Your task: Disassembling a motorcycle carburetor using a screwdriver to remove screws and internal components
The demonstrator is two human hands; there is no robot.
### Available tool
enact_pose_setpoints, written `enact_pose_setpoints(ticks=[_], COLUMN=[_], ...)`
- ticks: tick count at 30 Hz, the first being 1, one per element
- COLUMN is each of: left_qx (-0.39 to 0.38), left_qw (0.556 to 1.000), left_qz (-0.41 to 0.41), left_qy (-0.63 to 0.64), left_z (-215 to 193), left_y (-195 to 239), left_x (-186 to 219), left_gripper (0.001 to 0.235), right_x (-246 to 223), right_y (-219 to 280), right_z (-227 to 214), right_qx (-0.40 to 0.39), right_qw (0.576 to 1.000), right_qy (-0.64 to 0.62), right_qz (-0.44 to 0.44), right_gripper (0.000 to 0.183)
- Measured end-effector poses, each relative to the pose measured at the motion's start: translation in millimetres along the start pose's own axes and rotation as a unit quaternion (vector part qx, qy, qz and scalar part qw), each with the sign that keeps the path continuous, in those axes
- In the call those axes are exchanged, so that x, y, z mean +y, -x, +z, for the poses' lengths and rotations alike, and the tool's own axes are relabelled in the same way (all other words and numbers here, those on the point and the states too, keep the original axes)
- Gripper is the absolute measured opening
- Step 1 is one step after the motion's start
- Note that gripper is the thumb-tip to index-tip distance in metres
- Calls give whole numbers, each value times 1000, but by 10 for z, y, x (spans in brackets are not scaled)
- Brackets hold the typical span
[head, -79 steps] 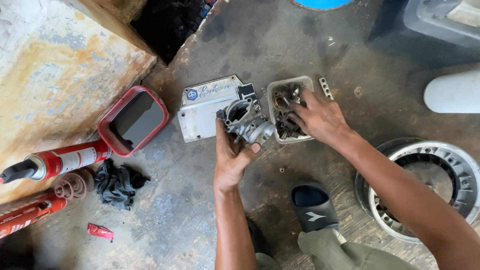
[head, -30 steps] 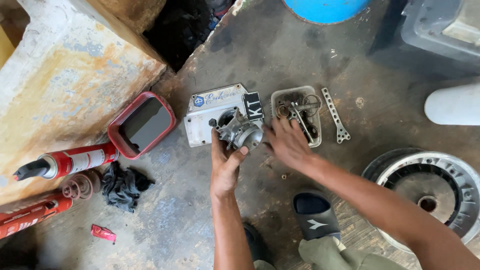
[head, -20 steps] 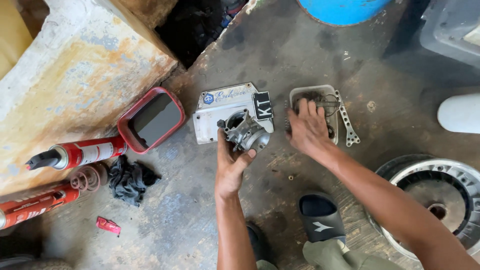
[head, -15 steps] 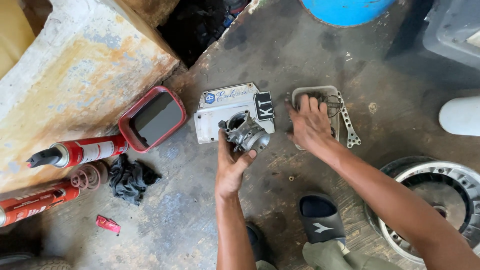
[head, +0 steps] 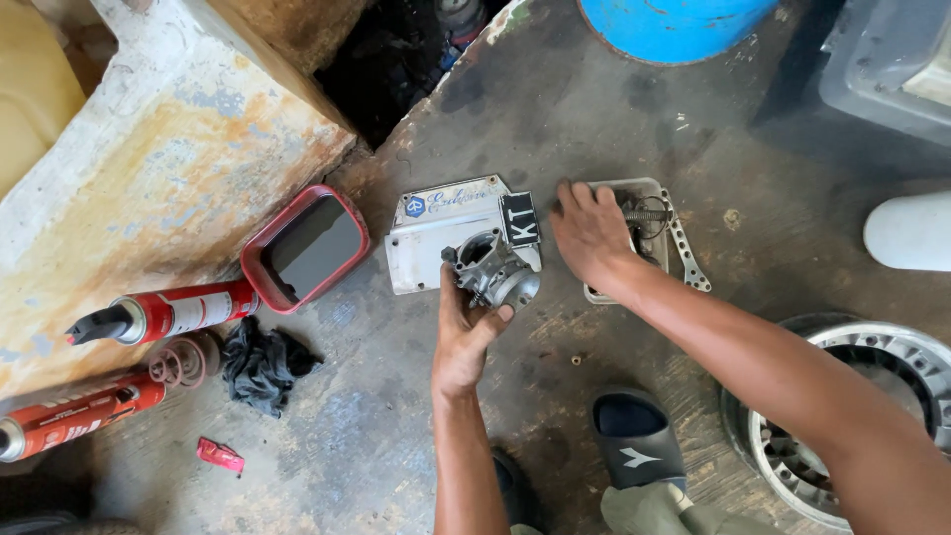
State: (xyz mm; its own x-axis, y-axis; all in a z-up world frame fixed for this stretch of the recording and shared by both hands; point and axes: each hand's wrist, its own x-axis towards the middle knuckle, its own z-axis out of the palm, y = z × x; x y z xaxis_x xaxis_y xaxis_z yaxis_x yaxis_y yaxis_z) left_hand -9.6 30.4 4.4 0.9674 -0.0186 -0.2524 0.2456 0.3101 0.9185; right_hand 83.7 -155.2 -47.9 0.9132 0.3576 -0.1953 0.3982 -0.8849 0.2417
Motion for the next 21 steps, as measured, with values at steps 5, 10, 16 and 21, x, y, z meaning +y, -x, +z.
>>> enact_pose_setpoints(ticks=[5,10,16,21], left_qx=[1,8,-48,-90], left_qw=[1000,1000,996,986], left_qz=[-9,-5,67,135], left_qy=[-1,10,37,-42], left_z=[-58,-117,-85,167], left_y=[11,-3,-69,-44], left_x=[-38,-139,-256,22], left_gripper=[132,129,116,95], right_x=[-94,-89,152,525], right_y=[-100,-7,184,838], right_z=[184,411,358,-674], right_qx=[-37,183,332,372], right_qw=[999,981,910,726], right_qy=[-1,-28,-245,-578], right_qz=[-19,-61,-41,-25], right_gripper=[10,13,24,25])
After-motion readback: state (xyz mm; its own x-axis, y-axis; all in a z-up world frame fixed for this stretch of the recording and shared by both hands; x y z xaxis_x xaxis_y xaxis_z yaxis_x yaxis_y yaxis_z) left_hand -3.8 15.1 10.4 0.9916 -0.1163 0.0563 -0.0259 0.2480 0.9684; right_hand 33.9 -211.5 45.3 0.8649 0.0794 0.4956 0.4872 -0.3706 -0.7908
